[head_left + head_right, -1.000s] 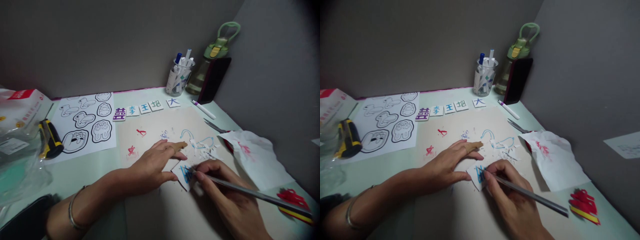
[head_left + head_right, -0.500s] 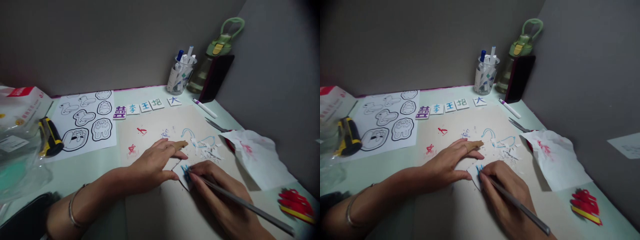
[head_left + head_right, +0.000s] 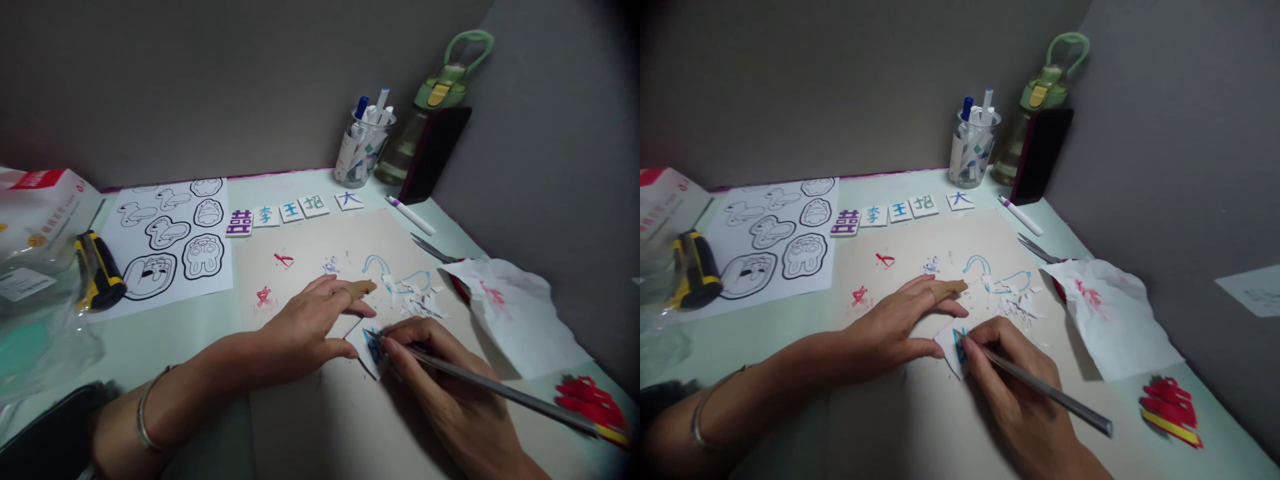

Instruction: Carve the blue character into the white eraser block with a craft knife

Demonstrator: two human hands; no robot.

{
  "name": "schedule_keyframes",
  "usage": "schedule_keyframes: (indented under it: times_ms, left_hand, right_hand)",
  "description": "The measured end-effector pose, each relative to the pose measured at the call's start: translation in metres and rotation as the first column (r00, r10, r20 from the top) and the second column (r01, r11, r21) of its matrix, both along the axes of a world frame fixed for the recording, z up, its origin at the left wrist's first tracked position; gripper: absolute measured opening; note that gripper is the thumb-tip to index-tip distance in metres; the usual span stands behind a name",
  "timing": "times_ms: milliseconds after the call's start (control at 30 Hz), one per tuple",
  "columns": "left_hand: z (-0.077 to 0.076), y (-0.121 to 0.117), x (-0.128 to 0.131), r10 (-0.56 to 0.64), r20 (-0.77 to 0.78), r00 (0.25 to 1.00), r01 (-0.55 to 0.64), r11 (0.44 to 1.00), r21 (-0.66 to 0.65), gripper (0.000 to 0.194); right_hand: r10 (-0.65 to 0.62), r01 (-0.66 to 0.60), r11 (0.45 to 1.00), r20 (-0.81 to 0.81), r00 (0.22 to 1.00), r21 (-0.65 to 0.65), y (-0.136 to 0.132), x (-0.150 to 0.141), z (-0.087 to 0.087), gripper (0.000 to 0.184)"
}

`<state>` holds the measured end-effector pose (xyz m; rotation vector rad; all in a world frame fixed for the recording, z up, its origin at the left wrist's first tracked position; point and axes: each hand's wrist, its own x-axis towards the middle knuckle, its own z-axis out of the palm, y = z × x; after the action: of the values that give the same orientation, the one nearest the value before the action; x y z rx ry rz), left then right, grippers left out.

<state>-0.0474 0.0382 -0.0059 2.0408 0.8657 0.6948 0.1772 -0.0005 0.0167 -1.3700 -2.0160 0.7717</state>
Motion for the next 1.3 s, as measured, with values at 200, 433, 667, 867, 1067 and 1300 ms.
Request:
schedule_keyframes:
  times_ms: [200, 433, 667, 867, 1067, 1300]
  left_hand:
    - [0.000, 0.000, 0.000, 0.005, 0.014, 1.000, -0.005, 1.000, 0.011, 0.080]
    - [-0.001, 0.001, 0.001, 0.002, 0.012, 1.000, -0.002, 1.000, 0.002, 0.077]
    - [0.002, 0.001, 0.000, 0.012, 0.005, 1.000, -0.011, 1.000, -0.014, 0.080]
    - [0.001, 0.001, -0.001, 0.021, -0.026, 0.999, -0.021, 1.000, -0.021, 0.074]
    - [0.000, 0.001, -0.002, 0.015, -0.010, 1.000, -0.015, 1.000, -0.017, 0.063]
    - [-0.001, 0.002, -0.003, 0.018, -0.014, 1.000, -0.018, 1.000, -0.019, 0.061]
  right_hand:
    - [-0.020, 0.019, 1.000, -0.030, 0.999, -0.021, -0.001, -0.003, 0.001, 0.018]
    - [-0.019, 0.017, 0.999, -0.048, 0.999, -0.051, 0.003, -0.006, 0.003, 0.019]
    - [-0.040, 0.036, 0.994, -0.038, 0.998, -0.100, 0.002, -0.008, 0.006, 0.025]
    - [-0.046, 0.046, 0.991, -0.001, 0.999, -0.128, 0.003, -0.007, 0.010, 0.025]
    - [-0.046, 0.046, 0.987, 0.007, 0.999, -0.156, 0.002, -0.008, 0.013, 0.026]
    - [-0.042, 0.041, 0.989, -0.003, 0.999, -0.146, 0.003, -0.009, 0.014, 0.026]
